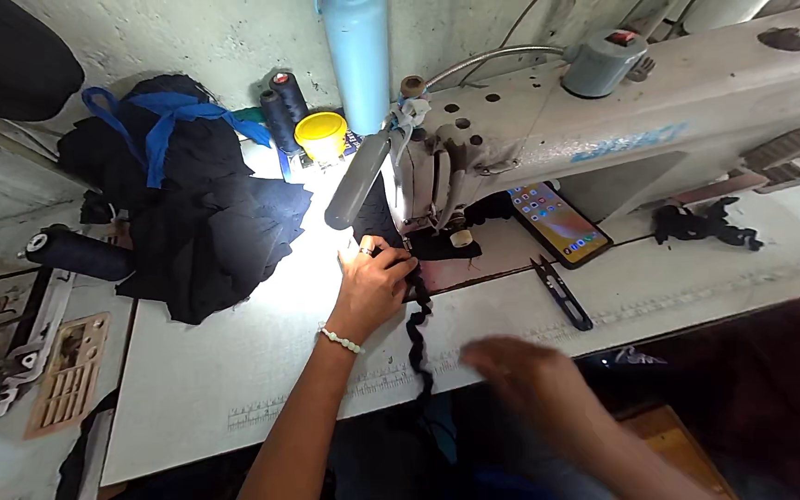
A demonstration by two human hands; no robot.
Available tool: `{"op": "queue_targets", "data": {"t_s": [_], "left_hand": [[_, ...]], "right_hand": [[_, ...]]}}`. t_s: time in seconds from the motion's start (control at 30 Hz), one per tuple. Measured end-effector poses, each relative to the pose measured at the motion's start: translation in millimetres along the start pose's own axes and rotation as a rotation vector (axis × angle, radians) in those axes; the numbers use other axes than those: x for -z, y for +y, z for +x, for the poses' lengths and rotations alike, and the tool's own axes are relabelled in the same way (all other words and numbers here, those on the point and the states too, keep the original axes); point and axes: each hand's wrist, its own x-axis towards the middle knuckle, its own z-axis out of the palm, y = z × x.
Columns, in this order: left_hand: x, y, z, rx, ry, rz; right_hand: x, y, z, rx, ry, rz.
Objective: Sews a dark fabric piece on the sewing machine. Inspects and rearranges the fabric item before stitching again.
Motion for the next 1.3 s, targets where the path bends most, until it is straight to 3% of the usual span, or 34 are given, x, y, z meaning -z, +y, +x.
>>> {"op": "queue_targets", "data": {"t_s": [0.1, 0.2, 0.4, 0.53, 0.63, 0.83, 0.93, 1.3], "left_hand": [[2, 3, -5, -0.004, -0.015, -0.012], [1, 7, -10, 0.004, 0.009, 0.015], [-1, 9, -12, 0.012, 0.022, 0.114], [-1, 10, -9, -0.006, 0.028, 0.112], [-4, 12, -11, -0.013, 0.042, 0.126], [-3, 13, -13, 0.003, 0.048, 0.136], [-2, 13, -12, 0.016, 0.039, 0.128], [1, 10, -11, -0.005, 0.006, 0.101]], "right_hand": [[-9, 33, 56, 0.094, 0.123, 0.036], [-42, 60, 97, 0.243, 0.018, 0.118], [-62, 81, 114, 0.522, -0.024, -0.085], [-59, 83, 120, 0.408, -0.01, 0.095], [-58, 87, 129, 0.367, 0.023, 0.075], [-52, 83, 139, 0.642, -0.08, -0.175], [-48, 77, 145, 0.69, -0.119, -0.224], [-59, 73, 116, 0.437, 0.046, -0.031]]}}
